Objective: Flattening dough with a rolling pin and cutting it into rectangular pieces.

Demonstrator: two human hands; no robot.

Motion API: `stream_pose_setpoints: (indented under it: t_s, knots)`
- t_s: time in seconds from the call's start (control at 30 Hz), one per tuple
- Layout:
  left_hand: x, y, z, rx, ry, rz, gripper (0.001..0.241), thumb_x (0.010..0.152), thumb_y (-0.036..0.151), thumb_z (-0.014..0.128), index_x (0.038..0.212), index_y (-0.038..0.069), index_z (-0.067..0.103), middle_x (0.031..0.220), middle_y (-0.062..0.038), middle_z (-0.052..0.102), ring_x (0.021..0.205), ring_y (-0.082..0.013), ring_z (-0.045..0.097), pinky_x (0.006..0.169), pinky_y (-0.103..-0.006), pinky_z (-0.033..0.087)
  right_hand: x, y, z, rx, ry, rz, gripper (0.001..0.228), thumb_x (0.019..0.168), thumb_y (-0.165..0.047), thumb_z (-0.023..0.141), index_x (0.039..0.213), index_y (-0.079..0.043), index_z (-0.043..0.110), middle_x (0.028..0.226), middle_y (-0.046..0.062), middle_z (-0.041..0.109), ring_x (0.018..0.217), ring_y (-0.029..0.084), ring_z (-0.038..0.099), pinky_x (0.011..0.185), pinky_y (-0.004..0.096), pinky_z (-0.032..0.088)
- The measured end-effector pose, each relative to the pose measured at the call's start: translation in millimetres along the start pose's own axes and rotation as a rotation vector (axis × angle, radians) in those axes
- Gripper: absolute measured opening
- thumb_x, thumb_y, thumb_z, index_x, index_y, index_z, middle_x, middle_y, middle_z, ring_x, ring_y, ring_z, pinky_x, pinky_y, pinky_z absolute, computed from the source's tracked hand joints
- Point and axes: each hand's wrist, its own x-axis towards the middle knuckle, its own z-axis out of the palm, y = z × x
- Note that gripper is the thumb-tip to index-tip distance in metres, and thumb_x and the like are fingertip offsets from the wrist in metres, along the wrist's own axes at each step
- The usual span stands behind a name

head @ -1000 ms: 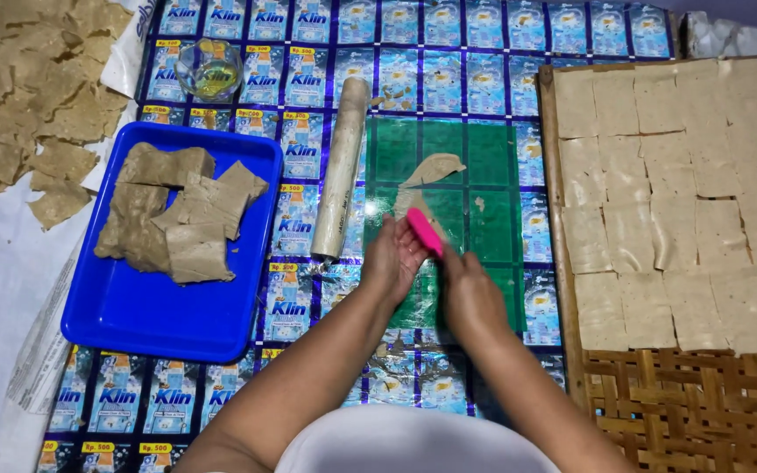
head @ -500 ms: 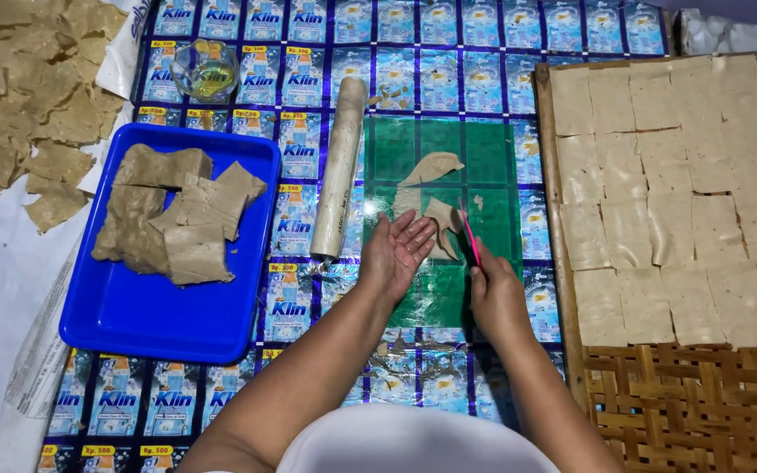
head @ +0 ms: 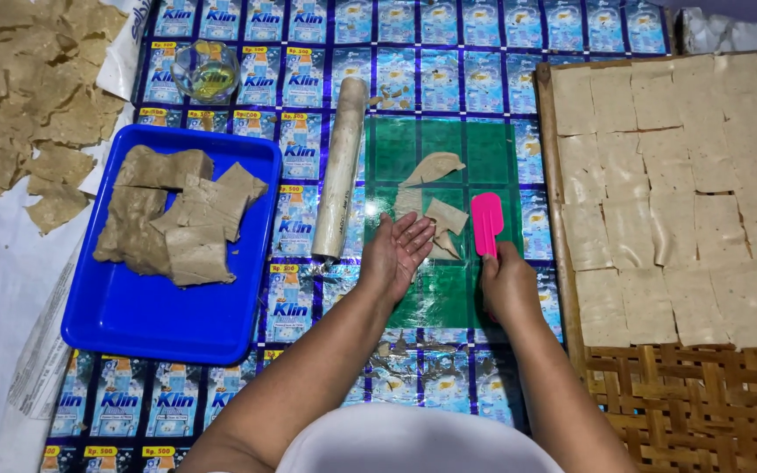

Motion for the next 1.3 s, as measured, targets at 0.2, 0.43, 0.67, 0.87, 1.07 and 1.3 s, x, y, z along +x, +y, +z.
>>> stream_pose_setpoints:
  t_s: [0.2, 0.43, 0.67, 0.87, 1.07, 1.3]
  knots:
    - [0.1, 6.3, 1.5, 0.039, 0.008, -0.034, 0.070, 0.108, 0.061, 0.031, 0.144, 0.004, 0.051, 0.139, -0.021, 0.062, 0.129, -0.0356, 0.063, 0.103, -0.0428, 0.054, -23.7, -46.9, -44.6, 0.312, -0.119, 0.010, 0.021, 0.100, -0.019, 0.056, 0.109, -0.009, 0.070, 0.059, 0.008, 0.069, 0.051, 0.030, 0.071, 0.067, 0.042, 0.057]
    - [2.3, 8.4, 0.7, 0.064, 0.009, -0.036, 0.072, 0.107, 0.062, 0.032, 0.145, 0.003, 0.050, 0.140, -0.022, 0.061, 0.129, -0.0357, 0.062, 0.103, -0.0424, 0.054, -16.9, -31.6, -38.6, 0.128, -0.091, 0.015, 0.027, 0.101, -0.024, 0.057, 0.120, -0.011, 0.072, 0.071, 0.013, 0.075, 0.087, 0.041, 0.074, 0.078, 0.051, 0.056]
    - [2.9, 9.8, -1.4, 0.097, 0.011, -0.050, 0.075, 0.108, 0.061, 0.029, 0.150, 0.000, 0.045, 0.145, -0.024, 0.057, 0.133, -0.0386, 0.058, 0.108, -0.0474, 0.050, -34.8, -53.2, -46.3, 0.290, -0.276, -0.057, 0.025, 0.100, -0.021, 0.053, 0.118, -0.011, 0.068, 0.069, 0.016, 0.070, 0.061, 0.037, 0.064, 0.056, 0.047, 0.052]
    - [6.6, 12.1, 1.6, 0.062, 0.031, -0.042, 0.072, 0.108, 0.059, 0.031, 0.140, 0.000, 0.054, 0.123, -0.022, 0.070, 0.096, -0.0318, 0.075, 0.084, -0.0444, 0.064, -88.4, -104.1, -61.2, -0.277, -0.141, -0.461, 0.040, 0.101, -0.026, 0.048, 0.140, -0.026, 0.056, 0.107, 0.011, 0.070, 0.085, 0.045, 0.072, 0.073, 0.058, 0.060]
    - [7.4, 11.3, -0.5, 0.061, 0.059, -0.033, 0.072, 0.108, 0.060, 0.031, 0.138, -0.002, 0.054, 0.116, -0.022, 0.069, 0.099, -0.0351, 0.073, 0.091, -0.0501, 0.062, -83.4, -90.5, -57.7, -0.136, -0.002, -0.446, 0.045, 0.099, -0.023, 0.055, 0.144, -0.025, 0.056, 0.101, 0.011, 0.065, 0.082, 0.046, 0.071, 0.067, 0.058, 0.060]
    - [3.5, 15.0, 3.5, 0.241, 0.032, -0.019, 0.053, 0.106, 0.033, 0.055, 0.145, -0.002, 0.049, 0.131, -0.026, 0.066, 0.117, -0.0403, 0.069, 0.101, -0.0532, 0.054, -46.2, -46.9, -50.1, -0.009, 0.134, -0.220, 0.042, 0.102, -0.021, 0.058, 0.143, -0.017, 0.063, 0.112, 0.019, 0.069, 0.102, 0.049, 0.066, 0.081, 0.060, 0.056]
